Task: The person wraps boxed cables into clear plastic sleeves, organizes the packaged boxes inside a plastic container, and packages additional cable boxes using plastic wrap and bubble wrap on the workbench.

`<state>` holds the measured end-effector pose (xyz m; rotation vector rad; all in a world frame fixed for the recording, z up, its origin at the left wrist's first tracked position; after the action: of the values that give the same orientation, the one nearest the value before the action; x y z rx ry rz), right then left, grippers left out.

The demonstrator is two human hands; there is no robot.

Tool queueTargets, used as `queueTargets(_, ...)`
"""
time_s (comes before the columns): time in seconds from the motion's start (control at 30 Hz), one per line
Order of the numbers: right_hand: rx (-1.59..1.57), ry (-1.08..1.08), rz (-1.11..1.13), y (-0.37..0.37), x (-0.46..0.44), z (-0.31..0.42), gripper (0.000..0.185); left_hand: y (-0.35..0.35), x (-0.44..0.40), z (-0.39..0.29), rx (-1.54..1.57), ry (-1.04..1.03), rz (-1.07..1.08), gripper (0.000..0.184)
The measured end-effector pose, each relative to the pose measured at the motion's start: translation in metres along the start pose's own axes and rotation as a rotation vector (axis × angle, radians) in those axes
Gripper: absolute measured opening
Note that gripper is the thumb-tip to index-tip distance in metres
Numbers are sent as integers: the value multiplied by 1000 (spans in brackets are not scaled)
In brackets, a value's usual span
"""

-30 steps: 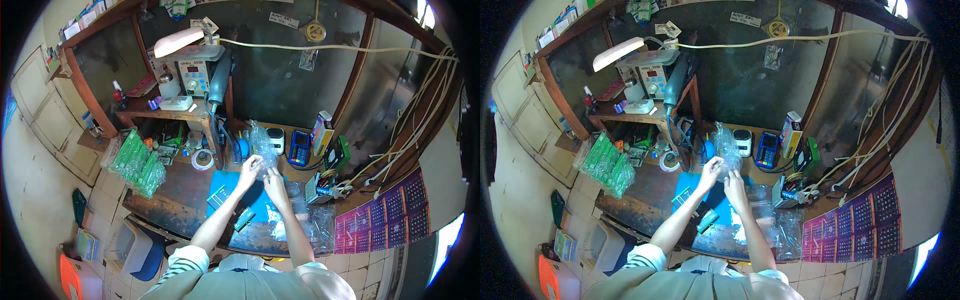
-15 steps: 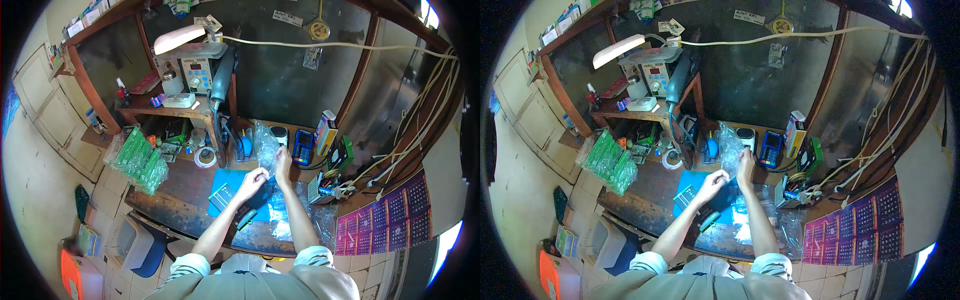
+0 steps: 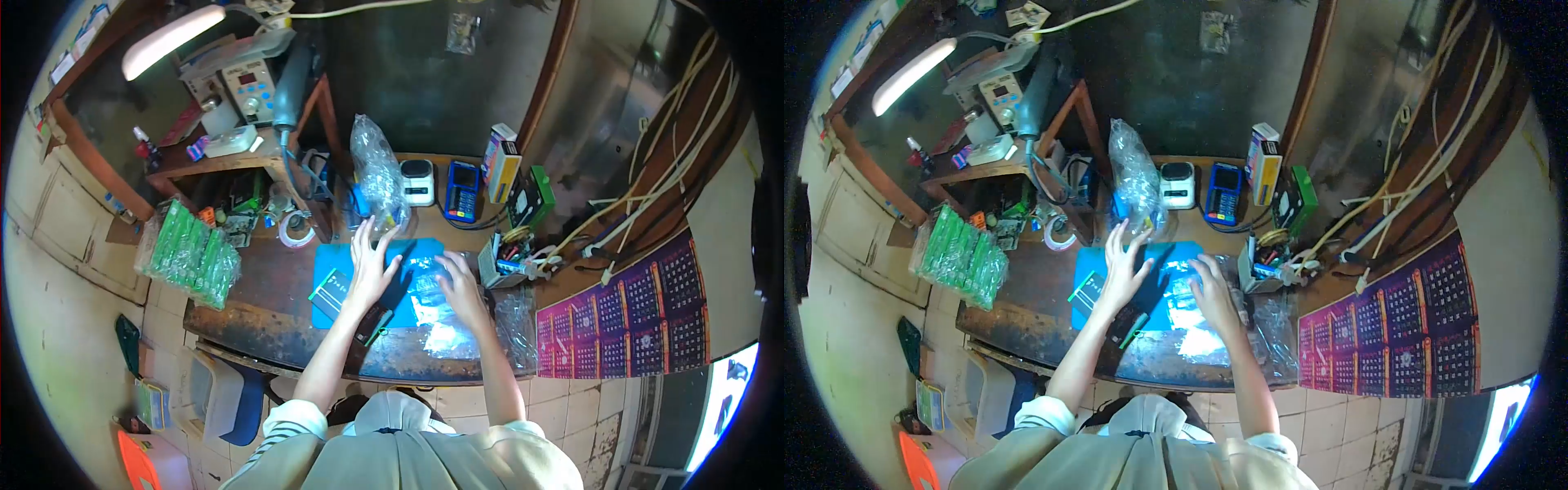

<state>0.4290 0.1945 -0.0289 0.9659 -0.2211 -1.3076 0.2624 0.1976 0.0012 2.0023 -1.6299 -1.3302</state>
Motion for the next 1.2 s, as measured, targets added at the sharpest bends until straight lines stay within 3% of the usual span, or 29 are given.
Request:
queueTargets(0.1, 47, -74, 124, 3, 51, -1, 44, -17, 26, -31, 421, -16, 211, 50)
queueTargets(0.2, 309, -103, 229, -7, 92, -7, 56, -81, 86, -49, 390, -106, 598, 62)
queueTargets(0.23, 338, -106, 246, -16, 102, -15, 62, -95, 101, -48, 319, -89, 638, 65)
queueTargets(0.3, 461, -69, 190, -27, 108, -23, 58, -114, 121, -51, 116, -100, 691, 68)
queueTargets(0.37, 598, -15, 124, -28, 110, -20, 48, -122, 126, -52, 41, -153, 609, 66)
queueTargets(0.53, 558, -3, 12, -22, 108, -14, 38, -114, 123, -54, -131, -274, 442, 51)
queueTargets(0.63, 308, -64, -279, 13, 103, -3, 18, -107, 122, -52, -69, -255, 424, 47)
queueTargets(1.1, 435, 2, -576, 131, 64, 91, 10, -101, 135, -33, -57, -95, 430, 61)
queueTargets(1.2, 413, 60, -616, 151, 56, 112, 10, -80, 120, -35, 89, 4, 295, 66)
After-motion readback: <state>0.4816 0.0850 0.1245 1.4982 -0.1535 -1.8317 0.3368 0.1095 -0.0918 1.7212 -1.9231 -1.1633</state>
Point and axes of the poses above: each hand's wrist, its own x-axis away from the middle knuckle, its own y-axis out of the back of the hand, z = x × y, the point moved 9 cm from there along -x, towards the middle knuckle, and after that the axes turned 8 degrees about x, right-handed, at the moved point
